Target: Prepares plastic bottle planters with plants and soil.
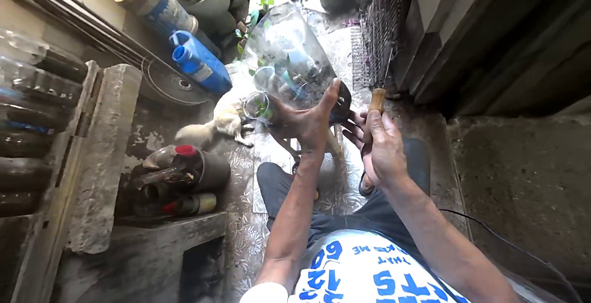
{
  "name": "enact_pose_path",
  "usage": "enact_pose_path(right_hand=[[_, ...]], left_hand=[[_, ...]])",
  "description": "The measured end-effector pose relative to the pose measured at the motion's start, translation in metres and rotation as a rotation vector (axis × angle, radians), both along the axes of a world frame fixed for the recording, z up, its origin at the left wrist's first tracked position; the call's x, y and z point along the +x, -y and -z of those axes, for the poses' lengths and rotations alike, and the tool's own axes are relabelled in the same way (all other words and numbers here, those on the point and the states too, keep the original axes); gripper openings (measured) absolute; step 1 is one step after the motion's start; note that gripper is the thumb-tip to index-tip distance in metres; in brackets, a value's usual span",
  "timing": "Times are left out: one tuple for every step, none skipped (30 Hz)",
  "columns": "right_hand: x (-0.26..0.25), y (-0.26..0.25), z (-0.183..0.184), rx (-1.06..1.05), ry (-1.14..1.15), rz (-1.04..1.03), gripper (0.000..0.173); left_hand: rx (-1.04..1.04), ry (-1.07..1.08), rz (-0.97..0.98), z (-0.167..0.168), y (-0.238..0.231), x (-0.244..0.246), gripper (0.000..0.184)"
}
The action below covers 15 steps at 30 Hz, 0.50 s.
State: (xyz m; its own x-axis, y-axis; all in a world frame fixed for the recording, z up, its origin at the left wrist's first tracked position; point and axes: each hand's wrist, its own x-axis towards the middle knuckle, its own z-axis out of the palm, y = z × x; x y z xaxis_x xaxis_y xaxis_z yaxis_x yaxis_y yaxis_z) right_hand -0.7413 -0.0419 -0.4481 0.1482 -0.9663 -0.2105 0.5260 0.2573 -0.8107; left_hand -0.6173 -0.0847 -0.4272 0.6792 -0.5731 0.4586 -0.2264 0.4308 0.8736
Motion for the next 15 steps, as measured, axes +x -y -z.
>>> enact_pose_path(right_hand=[[0.001, 0.001, -0.001, 0.001, 0.008, -0.004, 0.034], [0.001, 0.001, -0.003, -0.004, 0.015, -0.003, 0.034], [0.0, 0.003, -0.006, -0.014, 0.022, -0.003, 0.034], [-0.001, 0.004, -0.009, -0.024, 0.027, -0.005, 0.034], [-0.001, 0.006, -0.012, -0.037, 0.037, -0.011, 0.034], [-0.001, 0.007, -0.016, -0.049, 0.052, -0.02, 0.033], [-0.001, 0.007, -0.019, -0.059, 0.065, -0.032, 0.033], [-0.001, 0.008, -0.022, -0.07, 0.08, -0.04, 0.033], [-0.001, 0.007, -0.026, -0.078, 0.094, -0.045, 0.032], [-0.001, 0.007, -0.028, -0.088, 0.106, -0.045, 0.031], [-0.001, 0.005, -0.03, -0.098, 0.115, -0.048, 0.032], [-0.001, 0.004, -0.03, -0.103, 0.119, -0.051, 0.032], [0.0, 0.003, -0.03, -0.102, 0.12, -0.054, 0.032], [0.001, 0.003, -0.03, -0.097, 0.121, -0.056, 0.033], [0.002, 0.003, -0.03, -0.095, 0.121, -0.058, 0.033]], left_hand=[[0.007, 0.022, -0.013, -0.002, -0.001, -0.001, 0.113], [0.022, 0.052, -0.036, -0.004, -0.001, -0.001, 0.115], [0.026, 0.071, -0.047, -0.008, -0.002, -0.002, 0.117], [0.019, 0.092, -0.038, -0.013, -0.004, -0.002, 0.119], [0.001, 0.137, -0.01, -0.017, -0.006, -0.001, 0.119], [-0.02, 0.209, 0.03, -0.021, -0.008, 0.002, 0.117], [-0.029, 0.291, 0.084, -0.025, -0.011, 0.005, 0.115], [-0.032, 0.356, 0.144, -0.029, -0.013, 0.009, 0.113], [-0.024, 0.392, 0.192, -0.031, -0.013, 0.014, 0.114], [-0.024, 0.411, 0.236, -0.032, -0.012, 0.021, 0.114], [-0.029, 0.407, 0.297, -0.033, -0.01, 0.029, 0.112], [-0.045, 0.379, 0.376, -0.034, -0.008, 0.037, 0.11], [-0.055, 0.343, 0.464, -0.036, -0.007, 0.044, 0.108], [-0.049, 0.301, 0.53, -0.036, -0.007, 0.05, 0.105], [-0.013, 0.264, 0.557, -0.036, -0.008, 0.054, 0.098]])
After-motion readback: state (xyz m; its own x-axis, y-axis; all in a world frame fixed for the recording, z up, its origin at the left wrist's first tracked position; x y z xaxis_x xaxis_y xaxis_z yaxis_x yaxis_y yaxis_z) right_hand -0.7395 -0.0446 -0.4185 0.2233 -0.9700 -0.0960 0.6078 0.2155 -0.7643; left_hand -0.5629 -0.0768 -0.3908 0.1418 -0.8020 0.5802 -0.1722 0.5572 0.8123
